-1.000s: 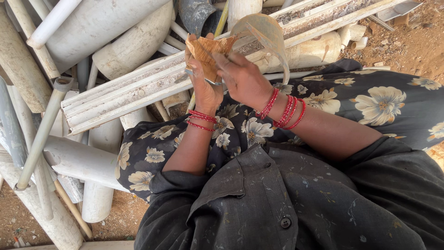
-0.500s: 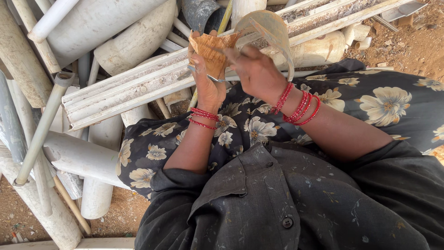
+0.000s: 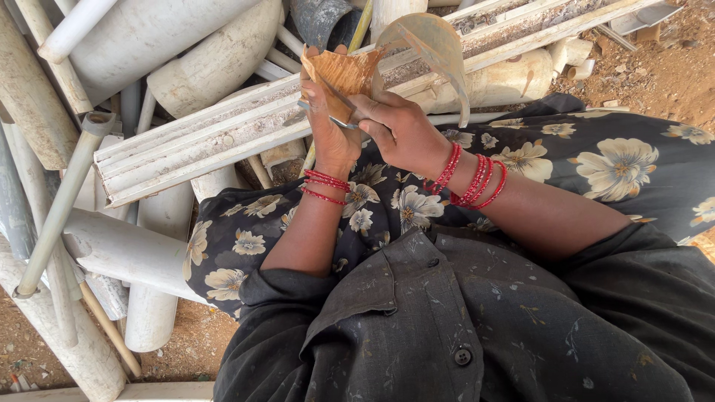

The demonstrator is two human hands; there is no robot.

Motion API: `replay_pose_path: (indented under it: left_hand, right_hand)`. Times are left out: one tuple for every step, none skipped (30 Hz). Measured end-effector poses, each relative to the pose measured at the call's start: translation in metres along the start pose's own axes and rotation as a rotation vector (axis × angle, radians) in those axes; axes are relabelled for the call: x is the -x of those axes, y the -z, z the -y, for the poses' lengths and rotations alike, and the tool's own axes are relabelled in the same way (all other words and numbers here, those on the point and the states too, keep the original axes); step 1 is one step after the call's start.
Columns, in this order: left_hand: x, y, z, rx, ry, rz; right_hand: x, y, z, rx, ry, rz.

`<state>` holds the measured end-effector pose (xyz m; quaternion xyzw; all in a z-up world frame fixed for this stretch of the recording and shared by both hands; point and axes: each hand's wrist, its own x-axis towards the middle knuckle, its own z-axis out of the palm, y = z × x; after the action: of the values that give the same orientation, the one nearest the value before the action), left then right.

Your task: The person uses a blade to scrape and clean the interior of a plastic pipe fitting and a section of pipe while sitting in an outdoor storage area.

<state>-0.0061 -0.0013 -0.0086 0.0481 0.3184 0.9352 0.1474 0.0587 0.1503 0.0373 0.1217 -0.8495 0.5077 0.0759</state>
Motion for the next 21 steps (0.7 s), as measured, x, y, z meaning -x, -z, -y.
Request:
replay_pose_path:
  left_hand:
    - [0.0, 0.0, 0.0, -0.012, -0.011, 0.001]
    - [0.0, 0.0, 0.001, -0.024, -0.022, 0.002]
    - [0.0, 0.0, 0.002, -0.036, -0.032, 0.003]
    - [0.002, 0.001, 0.0, -0.048, -0.03, -0.011]
    - [0.001, 0.0, 0.001, -0.054, -0.027, -0.02]
    - [0.0, -0.001, 0.002, -0.061, -0.024, -0.03]
    - [-0.001, -0.002, 0.002, -0.034, -0.018, -0.027]
    - [-0.002, -0.002, 0.001, -0.007, -0.012, -0.025]
    - [-0.001, 0.0, -0.001, 0.015, -0.005, -0.029]
    - [0.001, 0.0, 0.0, -0.018, -0.02, -0.018]
    - [0.001, -0.001, 0.001, -0.054, -0.035, -0.006]
    - [0.001, -0.001, 0.0, -0.09, -0.05, 0.007]
    - [0.0, -0.003, 0.0, -0.098, -0.046, -0.002]
    - [0.001, -0.005, -0.001, -0.105, -0.041, -0.012]
    - [0.0, -0.007, 0.0, -0.108, -0.038, -0.02]
    - [-0.001, -0.009, -0.001, -0.084, -0.027, -0.024]
    - [0.0, -0.008, -0.004, -0.064, -0.015, -0.033]
    - [0.0, -0.008, -0.004, -0.044, -0.003, -0.043]
    - [0.001, -0.008, -0.004, -0.069, -0.015, -0.048]
    - [0.0, -0.008, -0.002, -0.093, -0.028, -0.053]
    - [0.0, -0.008, 0.0, -0.116, -0.036, -0.053]
  right_hand:
    - [-0.004, 0.005, -0.004, -0.006, 0.036, 0.02]
    - [-0.006, 0.008, -0.007, -0.012, 0.071, 0.041]
    - [-0.006, 0.008, -0.007, 0.046, 0.038, -0.028]
    - [-0.005, 0.009, -0.008, 0.105, 0.004, -0.098]
    - [-0.005, 0.011, -0.009, 0.17, -0.029, -0.169]
    - [-0.003, 0.008, -0.006, 0.094, 0.014, -0.114]
    - [0.0, 0.001, -0.002, 0.02, 0.058, -0.057]
    - [0.002, -0.002, -0.001, -0.054, 0.101, 0.0]
    - [-0.001, 0.003, -0.004, -0.032, 0.091, 0.015]
    - [-0.006, 0.012, -0.011, -0.011, 0.081, 0.03]
    - [-0.01, 0.015, -0.015, 0.01, 0.073, 0.042]
    - [-0.009, 0.012, -0.014, 0.022, 0.049, -0.017]
    - [-0.009, 0.011, -0.013, 0.043, 0.027, -0.08]
    - [-0.009, 0.01, -0.012, 0.064, 0.006, -0.144]
    - [-0.007, 0.007, -0.01, 0.022, 0.094, -0.108]
    - [-0.003, 0.002, -0.005, -0.019, 0.18, -0.07]
    - [-0.001, -0.001, -0.002, -0.067, 0.264, -0.027]
    - [-0.005, 0.005, -0.006, -0.016, 0.188, -0.035]
    - [-0.01, 0.014, -0.01, 0.03, 0.109, -0.043]
    - [-0.012, 0.018, -0.013, 0.075, 0.03, -0.049]
    - [-0.01, 0.016, -0.011, 0.087, 0.035, -0.088]
